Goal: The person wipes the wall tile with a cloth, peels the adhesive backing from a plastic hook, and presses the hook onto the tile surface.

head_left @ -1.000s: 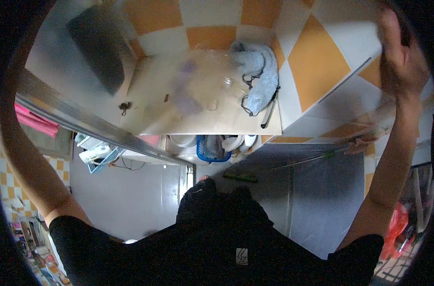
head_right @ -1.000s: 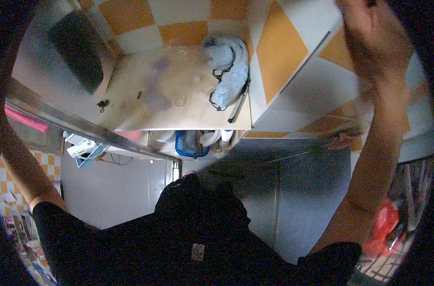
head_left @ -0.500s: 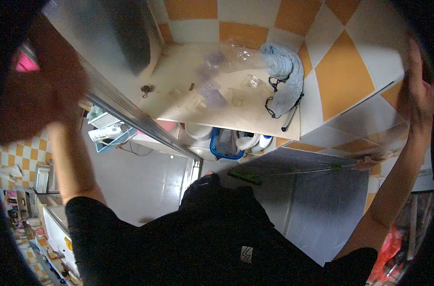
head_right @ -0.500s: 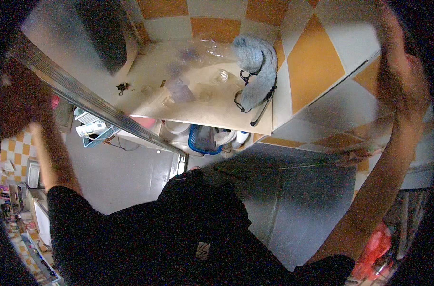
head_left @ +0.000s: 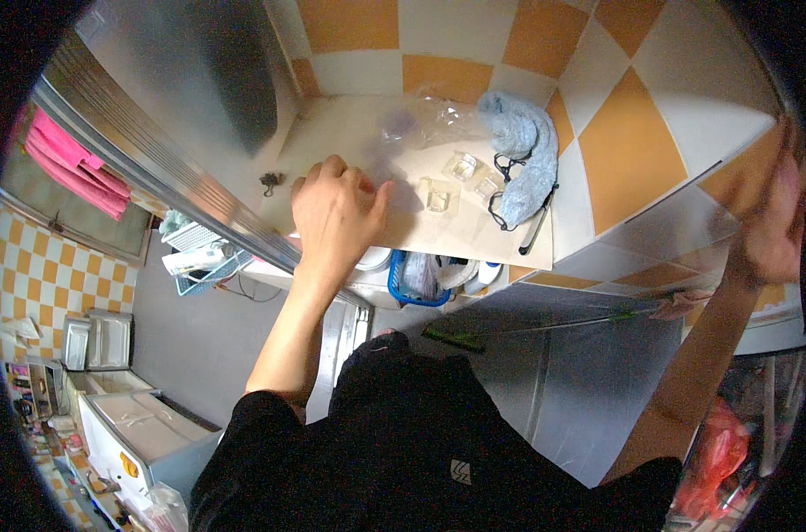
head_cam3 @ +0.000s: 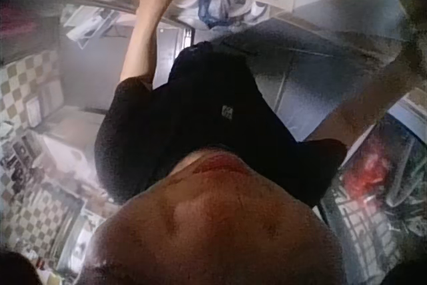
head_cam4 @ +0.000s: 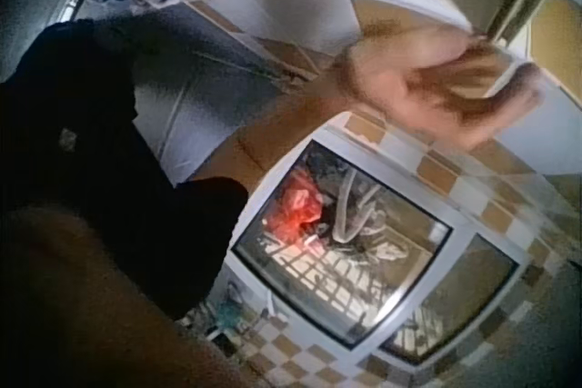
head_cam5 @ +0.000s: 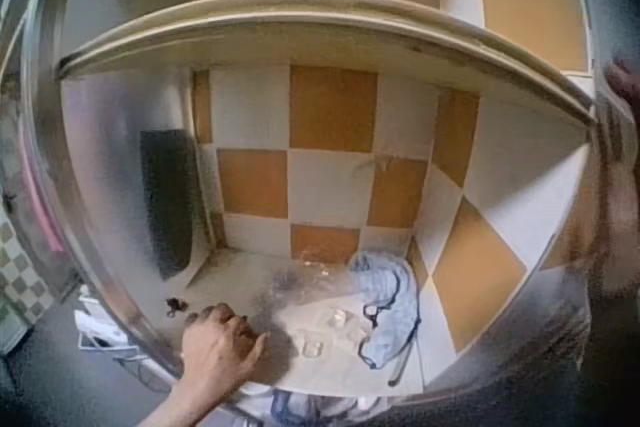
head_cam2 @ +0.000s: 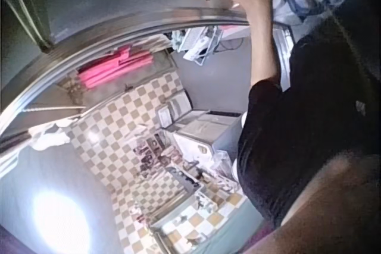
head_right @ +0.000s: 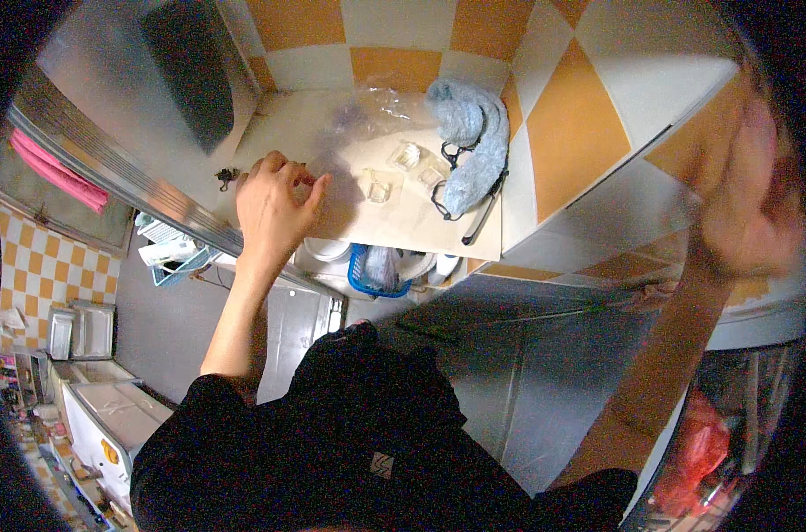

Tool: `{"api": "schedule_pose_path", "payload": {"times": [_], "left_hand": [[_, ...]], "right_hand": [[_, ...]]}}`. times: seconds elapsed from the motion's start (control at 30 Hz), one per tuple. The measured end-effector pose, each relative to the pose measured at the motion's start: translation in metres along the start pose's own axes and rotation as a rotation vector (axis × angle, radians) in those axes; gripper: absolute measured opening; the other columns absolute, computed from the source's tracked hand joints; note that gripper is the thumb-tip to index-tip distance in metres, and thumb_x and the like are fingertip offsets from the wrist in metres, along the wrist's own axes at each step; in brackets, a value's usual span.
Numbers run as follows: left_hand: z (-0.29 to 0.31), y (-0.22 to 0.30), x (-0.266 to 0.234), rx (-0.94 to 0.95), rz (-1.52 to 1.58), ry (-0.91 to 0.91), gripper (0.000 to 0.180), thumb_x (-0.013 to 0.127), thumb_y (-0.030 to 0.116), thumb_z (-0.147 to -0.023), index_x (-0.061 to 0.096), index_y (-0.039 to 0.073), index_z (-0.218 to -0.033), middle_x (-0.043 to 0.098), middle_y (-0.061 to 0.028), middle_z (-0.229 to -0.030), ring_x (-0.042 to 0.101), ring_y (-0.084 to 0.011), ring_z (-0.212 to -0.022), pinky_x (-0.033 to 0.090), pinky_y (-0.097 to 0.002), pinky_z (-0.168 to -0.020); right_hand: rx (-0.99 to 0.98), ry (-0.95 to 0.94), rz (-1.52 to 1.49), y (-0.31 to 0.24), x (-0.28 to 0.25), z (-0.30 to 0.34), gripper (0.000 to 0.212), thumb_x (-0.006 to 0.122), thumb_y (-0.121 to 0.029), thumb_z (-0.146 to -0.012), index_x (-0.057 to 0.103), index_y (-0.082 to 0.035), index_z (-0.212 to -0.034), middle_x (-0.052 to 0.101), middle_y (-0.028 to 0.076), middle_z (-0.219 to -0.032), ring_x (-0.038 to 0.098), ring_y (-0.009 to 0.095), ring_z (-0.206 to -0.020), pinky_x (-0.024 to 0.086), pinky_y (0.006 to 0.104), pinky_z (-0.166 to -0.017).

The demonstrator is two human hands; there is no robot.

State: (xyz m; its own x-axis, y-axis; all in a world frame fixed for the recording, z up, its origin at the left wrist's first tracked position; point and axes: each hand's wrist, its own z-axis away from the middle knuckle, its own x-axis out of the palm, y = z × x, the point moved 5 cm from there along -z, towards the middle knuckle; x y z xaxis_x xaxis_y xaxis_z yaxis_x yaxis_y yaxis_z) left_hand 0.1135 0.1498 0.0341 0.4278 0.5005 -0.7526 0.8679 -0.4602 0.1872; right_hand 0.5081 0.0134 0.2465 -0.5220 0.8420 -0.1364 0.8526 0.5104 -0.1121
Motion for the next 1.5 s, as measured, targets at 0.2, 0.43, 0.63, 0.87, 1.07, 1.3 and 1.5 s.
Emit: {"api": "schedule_pose_path", "payload": {"times": [0.2,0.43,0.63,0.87,1.07,1.3,1.5], "left_hand": [[0.002,-0.016,0.017,-0.174,0.193,-0.047,0.023,0.081,0.028,-0.075,0.072,0.008,-0.072,0.067,-0.0096,-0.080,0.066,-0.0251,-0.074,0.051,-0.0380,-0.071],[0.008,0.003,-0.003,-0.551,1.318,0.032,0.009,0.067,0.012,-0.097,0.066,0.003,-0.100,0.064,-0.0024,-0.080,0.061,-0.0123,-0.073,0.053,-0.0296,-0.073],[0.030,0.068,-0.015,-0.550,1.710,-0.137,0.010,0.067,0.008,-0.097,0.064,0.001,-0.102,0.070,-0.0090,-0.090,0.071,-0.0180,-0.079,0.055,-0.0280,-0.070],[0.043,0.097,-0.019,-0.497,1.811,-0.290,0.028,0.071,-0.004,-0.090,0.062,-0.001,-0.118,0.066,-0.0023,-0.094,0.066,-0.0105,-0.087,0.054,-0.0246,-0.078],[0.049,0.094,-0.014,-0.463,1.738,-0.335,0.032,0.070,-0.003,-0.091,0.064,0.000,-0.123,0.060,0.0016,-0.096,0.059,-0.0076,-0.087,0.048,-0.0210,-0.079],[0.042,0.092,-0.022,-0.113,1.527,-0.185,0.041,0.076,0.003,-0.084,0.066,0.001,-0.124,0.059,-0.0076,-0.109,0.060,-0.0156,-0.095,0.050,-0.0292,-0.080],[0.044,0.100,-0.029,0.091,1.178,-0.049,0.044,0.080,0.005,-0.079,0.068,0.002,-0.121,0.063,-0.0124,-0.109,0.062,-0.0212,-0.095,0.052,-0.0316,-0.081]], "right_hand": [[-0.304,-0.077,0.568,-0.083,0.002,0.047,0.033,0.058,-0.010,-0.096,0.063,0.009,-0.122,0.065,0.025,-0.124,0.064,0.035,-0.113,0.051,0.0433,-0.099],[0.121,-0.304,0.025,-0.124,0.054,0.159,0.030,0.059,-0.016,-0.095,0.061,0.003,-0.117,0.064,0.021,-0.123,0.063,0.035,-0.109,0.049,0.0463,-0.099],[0.793,-0.220,-0.541,-0.138,0.122,0.197,0.046,0.077,-0.010,-0.086,0.058,0.003,-0.126,0.065,0.016,-0.118,0.062,0.024,-0.103,0.052,0.0340,-0.088],[1.006,-0.136,-0.642,-0.137,0.118,0.209,0.025,0.067,-0.005,-0.096,0.059,0.004,-0.118,0.065,0.009,-0.102,0.063,0.014,-0.090,0.053,0.0273,-0.081],[1.185,-0.129,-0.868,-0.141,0.120,0.213,0.023,0.063,-0.010,-0.100,0.059,0.003,-0.118,0.066,0.009,-0.099,0.064,0.013,-0.086,0.054,0.0265,-0.075],[1.692,-0.018,-1.557,-0.141,0.126,0.227,0.026,0.058,-0.022,-0.102,0.061,-0.004,-0.119,0.062,0.001,-0.093,0.056,0.010,-0.073,0.048,0.0262,-0.064],[1.863,0.012,-2.066,-0.155,0.141,0.241,0.033,0.050,-0.017,-0.102,0.052,0.006,-0.125,0.054,-0.002,-0.090,0.047,0.007,-0.069,0.042,0.0223,-0.057]]}}
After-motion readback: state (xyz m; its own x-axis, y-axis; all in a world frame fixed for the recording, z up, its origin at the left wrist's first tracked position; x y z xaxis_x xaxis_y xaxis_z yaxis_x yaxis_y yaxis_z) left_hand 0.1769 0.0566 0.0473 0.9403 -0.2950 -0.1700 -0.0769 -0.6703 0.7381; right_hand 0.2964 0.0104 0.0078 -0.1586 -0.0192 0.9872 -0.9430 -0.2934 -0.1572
